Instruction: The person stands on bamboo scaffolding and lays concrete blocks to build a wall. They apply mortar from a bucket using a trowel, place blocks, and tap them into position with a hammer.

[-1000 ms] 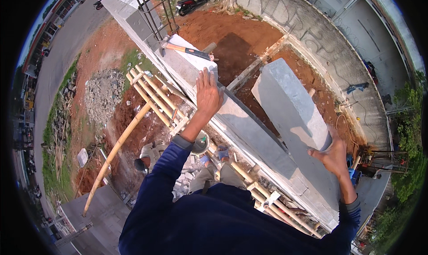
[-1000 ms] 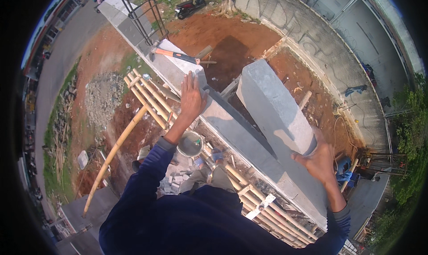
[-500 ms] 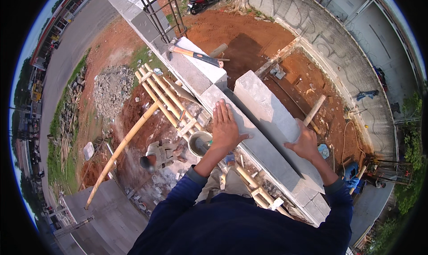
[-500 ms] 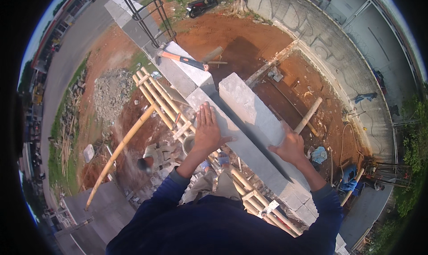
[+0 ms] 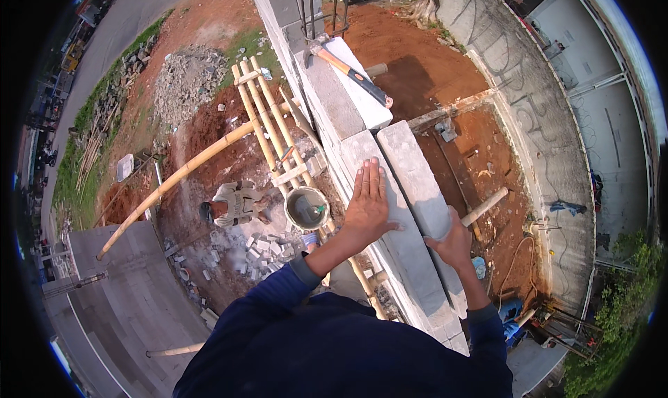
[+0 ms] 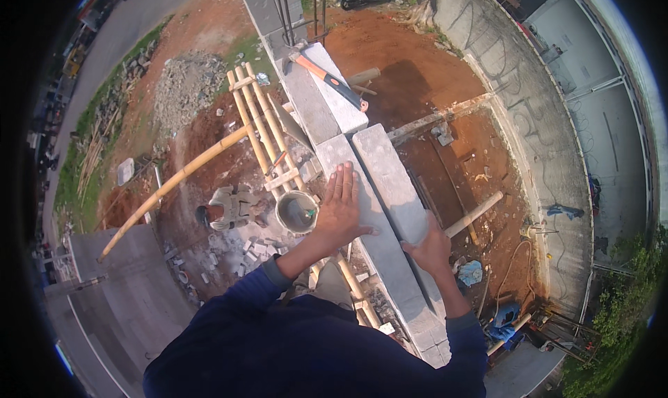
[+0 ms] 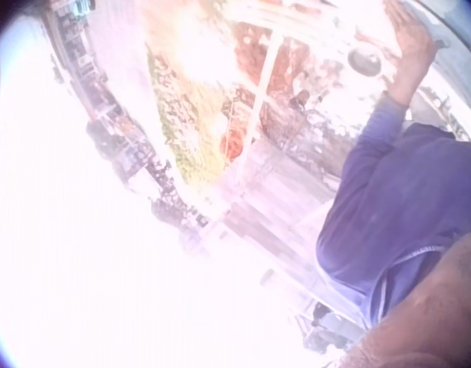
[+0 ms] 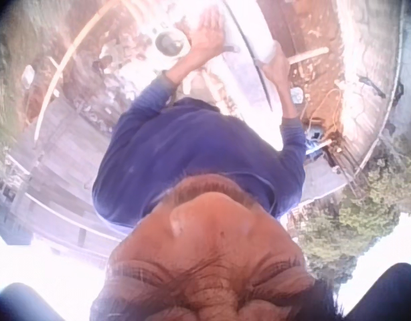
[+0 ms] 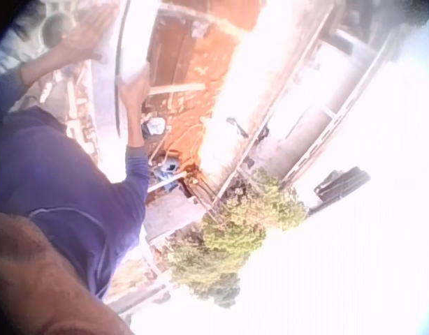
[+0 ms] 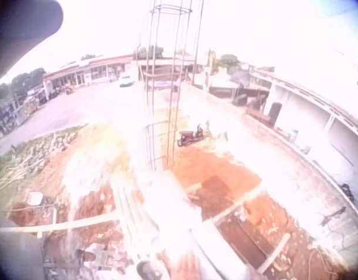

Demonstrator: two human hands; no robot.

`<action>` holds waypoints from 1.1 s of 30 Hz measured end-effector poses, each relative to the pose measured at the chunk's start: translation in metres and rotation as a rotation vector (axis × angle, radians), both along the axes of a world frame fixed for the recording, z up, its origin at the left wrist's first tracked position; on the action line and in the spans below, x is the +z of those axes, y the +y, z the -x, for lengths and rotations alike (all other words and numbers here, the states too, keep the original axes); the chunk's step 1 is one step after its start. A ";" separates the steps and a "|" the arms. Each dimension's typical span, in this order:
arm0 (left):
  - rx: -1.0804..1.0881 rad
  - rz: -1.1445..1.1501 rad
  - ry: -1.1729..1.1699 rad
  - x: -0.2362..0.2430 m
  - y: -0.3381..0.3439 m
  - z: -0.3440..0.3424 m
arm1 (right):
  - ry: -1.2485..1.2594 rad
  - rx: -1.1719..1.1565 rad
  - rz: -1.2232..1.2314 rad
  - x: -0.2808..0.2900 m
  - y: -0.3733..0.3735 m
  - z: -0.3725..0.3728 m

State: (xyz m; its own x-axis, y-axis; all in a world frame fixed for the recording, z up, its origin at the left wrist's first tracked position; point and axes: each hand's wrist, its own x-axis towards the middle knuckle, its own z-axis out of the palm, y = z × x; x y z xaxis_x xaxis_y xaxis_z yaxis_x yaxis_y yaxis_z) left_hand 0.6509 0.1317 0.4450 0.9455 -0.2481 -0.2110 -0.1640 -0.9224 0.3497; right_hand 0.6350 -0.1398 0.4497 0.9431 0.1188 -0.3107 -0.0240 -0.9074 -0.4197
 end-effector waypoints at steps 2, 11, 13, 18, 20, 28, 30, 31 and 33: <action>0.001 0.016 -0.009 -0.002 0.000 0.001 | -0.039 0.030 -0.009 -0.006 -0.002 0.000; 0.005 0.028 -0.041 -0.004 0.003 0.004 | 0.158 0.108 -0.482 -0.014 -0.027 -0.011; 0.008 0.034 -0.039 -0.006 0.003 0.001 | 0.104 0.105 -0.402 -0.014 -0.023 -0.010; -0.072 0.083 -0.154 -0.006 -0.002 -0.001 | 0.158 -0.005 -0.493 -0.010 -0.017 -0.020; -0.396 0.128 -0.209 -0.001 -0.006 -0.012 | 0.143 -0.012 -0.489 -0.005 -0.013 -0.021; -0.665 0.218 -0.357 -0.034 -0.054 -0.055 | -0.124 -0.484 -0.629 -0.006 -0.104 0.082; -0.656 0.207 -0.428 -0.037 -0.055 -0.053 | -0.159 -0.856 -0.674 0.002 -0.158 0.140; -0.655 0.250 -0.440 -0.038 -0.060 -0.052 | -0.300 -1.055 -0.698 -0.012 -0.188 0.173; -0.625 0.301 -0.453 -0.036 -0.051 -0.045 | -0.408 -1.430 -0.882 -0.023 -0.223 0.231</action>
